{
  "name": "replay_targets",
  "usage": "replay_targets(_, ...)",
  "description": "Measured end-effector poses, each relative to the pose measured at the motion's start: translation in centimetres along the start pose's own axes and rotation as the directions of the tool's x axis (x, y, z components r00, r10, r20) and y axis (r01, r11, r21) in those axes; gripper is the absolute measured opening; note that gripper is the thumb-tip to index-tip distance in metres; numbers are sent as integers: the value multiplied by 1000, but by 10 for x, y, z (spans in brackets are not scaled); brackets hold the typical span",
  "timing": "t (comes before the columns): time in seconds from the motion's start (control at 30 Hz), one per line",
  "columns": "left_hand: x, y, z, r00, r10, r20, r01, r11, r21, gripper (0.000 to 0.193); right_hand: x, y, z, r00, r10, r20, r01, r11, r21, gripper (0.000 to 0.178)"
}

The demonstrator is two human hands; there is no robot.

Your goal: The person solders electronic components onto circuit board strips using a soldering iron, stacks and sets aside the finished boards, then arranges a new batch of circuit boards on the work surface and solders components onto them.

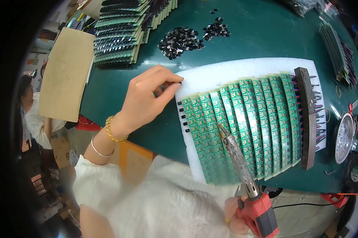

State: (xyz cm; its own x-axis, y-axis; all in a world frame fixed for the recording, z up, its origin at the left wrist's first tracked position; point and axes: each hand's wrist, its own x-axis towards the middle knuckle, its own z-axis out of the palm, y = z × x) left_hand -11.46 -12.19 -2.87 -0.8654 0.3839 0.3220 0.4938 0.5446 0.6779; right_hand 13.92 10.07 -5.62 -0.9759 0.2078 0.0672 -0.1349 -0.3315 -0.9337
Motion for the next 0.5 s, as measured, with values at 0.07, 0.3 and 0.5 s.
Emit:
replay_targets(0.07,0,-7,-6,990,137,42,-140,986,87,9,-1,0,3,998,8,-68,-11,999,-44,72)
replay_targets(0.3,7,-15,-17,930,326,168,-357,909,214,13,0,2,-30,980,29,196,-45,996,79,72)
replay_targets(0.5,2,-15,-14,898,399,188,-438,856,277,15,3,-3,-20,983,71,169,-114,959,259,48)
